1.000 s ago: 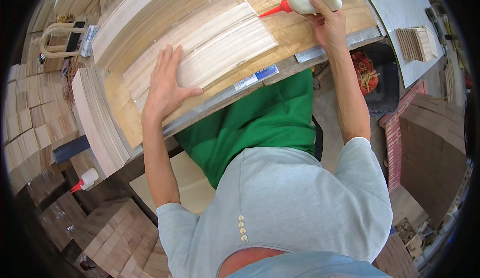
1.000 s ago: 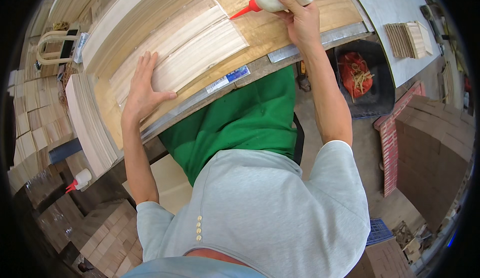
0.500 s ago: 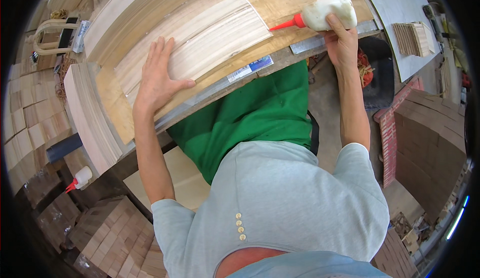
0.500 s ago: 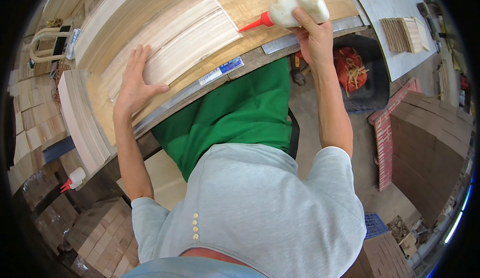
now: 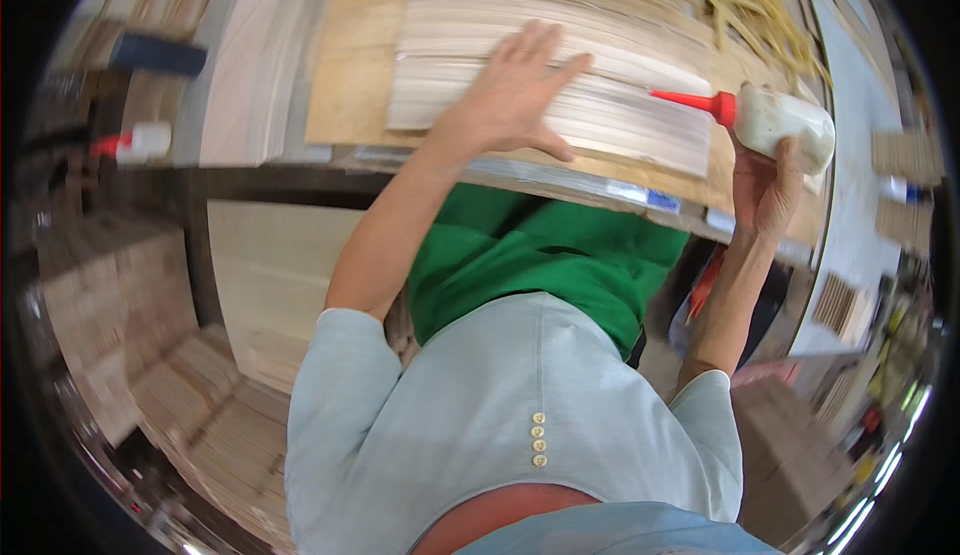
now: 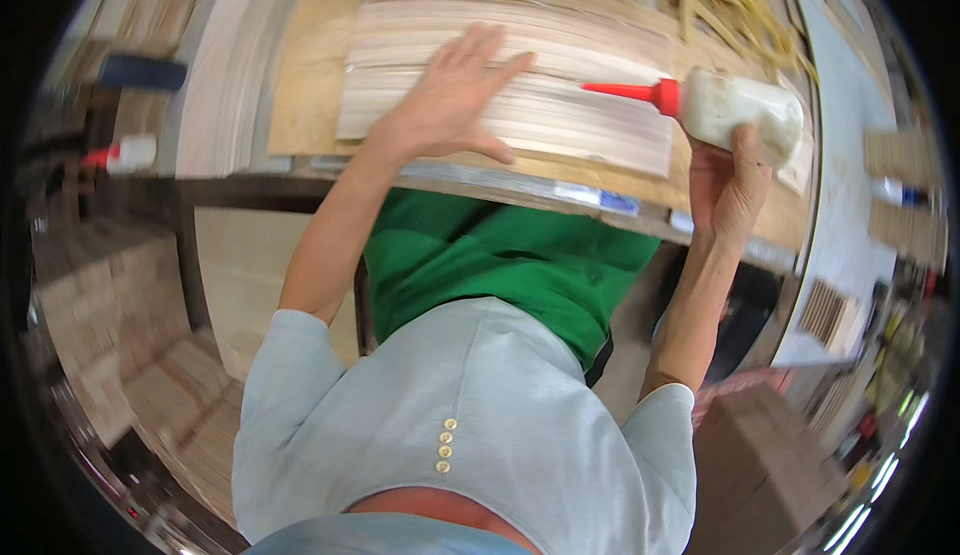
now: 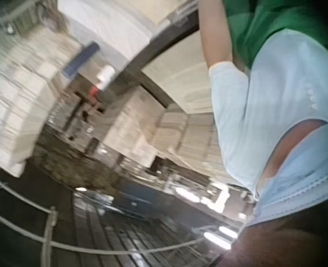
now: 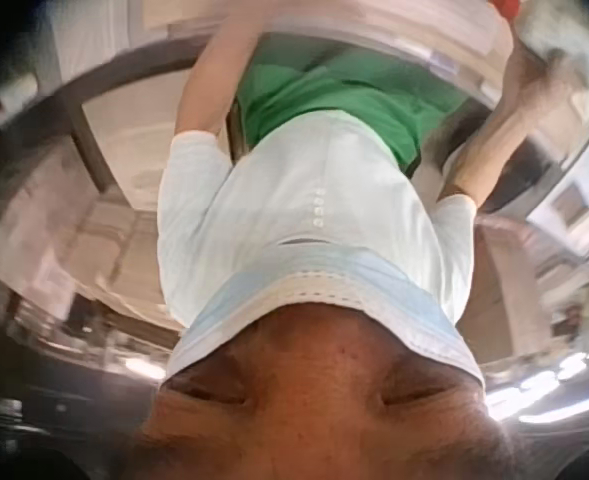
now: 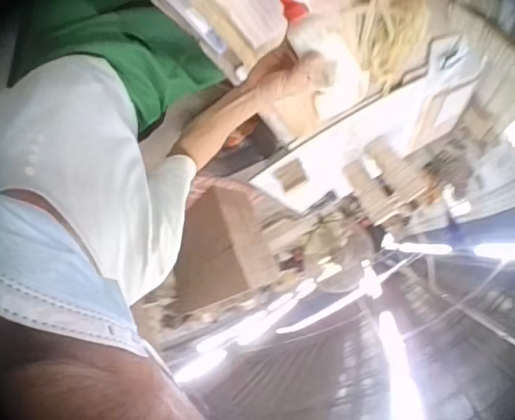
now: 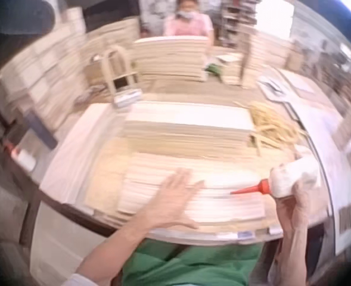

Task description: Applying wood glue to thin wooden strips and assembling them into a rectangular box frame.

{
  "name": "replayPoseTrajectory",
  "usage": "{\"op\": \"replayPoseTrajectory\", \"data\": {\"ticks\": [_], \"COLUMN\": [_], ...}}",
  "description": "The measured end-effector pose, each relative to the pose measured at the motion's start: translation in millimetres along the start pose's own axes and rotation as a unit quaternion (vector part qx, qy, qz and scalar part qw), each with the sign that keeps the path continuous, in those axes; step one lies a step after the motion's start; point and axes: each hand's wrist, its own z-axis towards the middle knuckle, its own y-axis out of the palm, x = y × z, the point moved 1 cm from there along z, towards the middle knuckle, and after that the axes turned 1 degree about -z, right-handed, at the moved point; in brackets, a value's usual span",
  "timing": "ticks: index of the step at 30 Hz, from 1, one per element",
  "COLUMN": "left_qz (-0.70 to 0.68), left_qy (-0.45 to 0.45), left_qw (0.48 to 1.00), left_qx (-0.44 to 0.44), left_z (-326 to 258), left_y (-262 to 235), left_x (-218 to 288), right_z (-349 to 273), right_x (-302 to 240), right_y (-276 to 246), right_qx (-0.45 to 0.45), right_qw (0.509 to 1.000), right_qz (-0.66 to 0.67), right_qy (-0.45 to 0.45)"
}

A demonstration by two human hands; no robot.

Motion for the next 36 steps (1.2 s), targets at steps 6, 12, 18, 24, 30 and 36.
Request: {"op": "replayPoseTrajectory", "data": {"ticks": [6, 12, 18, 24, 30, 36], "left_qz": [-0.149, -0.089, -0.14, -0.118, -0.072, -0.064], "left_qy": [-0.095, -0.033, -0.061, -0.065, -0.072, -0.072], "left_qw": [0.982, 0.994, 0.987, 0.991, 0.995, 0.995], "left_qx": [-0.073, 0.058, 0.054, 0.024, 0.016, 0.004], "left_z": [-7.3, -9.4, -13.4, -12.6, -8.3, -8.7], "left_y": [-11.3, 11.5, 6.9, 5.0, 6.3, 2.6], "left_x": [4.1, -1.2, -1.8, -0.7, -1.1, -0.7], "right_z": [52.9, 64.2, 58.8, 60.2, 77.1, 105.0], "right_x": [82.6, 140.4, 150.4, 159.5, 154.6, 166.5], "right_y": [155.0, 228.4, 253.2, 250.1, 257.0, 249.9], "right_qx": [-0.279, -0.415, -0.449, -0.428, -0.399, -0.418], "right_qw": [0.954, 0.881, 0.833, 0.849, 0.866, 0.877], "right_qz": [-0.015, -0.156, -0.253, -0.229, -0.227, -0.179], "right_qy": [0.113, 0.167, 0.202, 0.211, 0.198, 0.156]}}
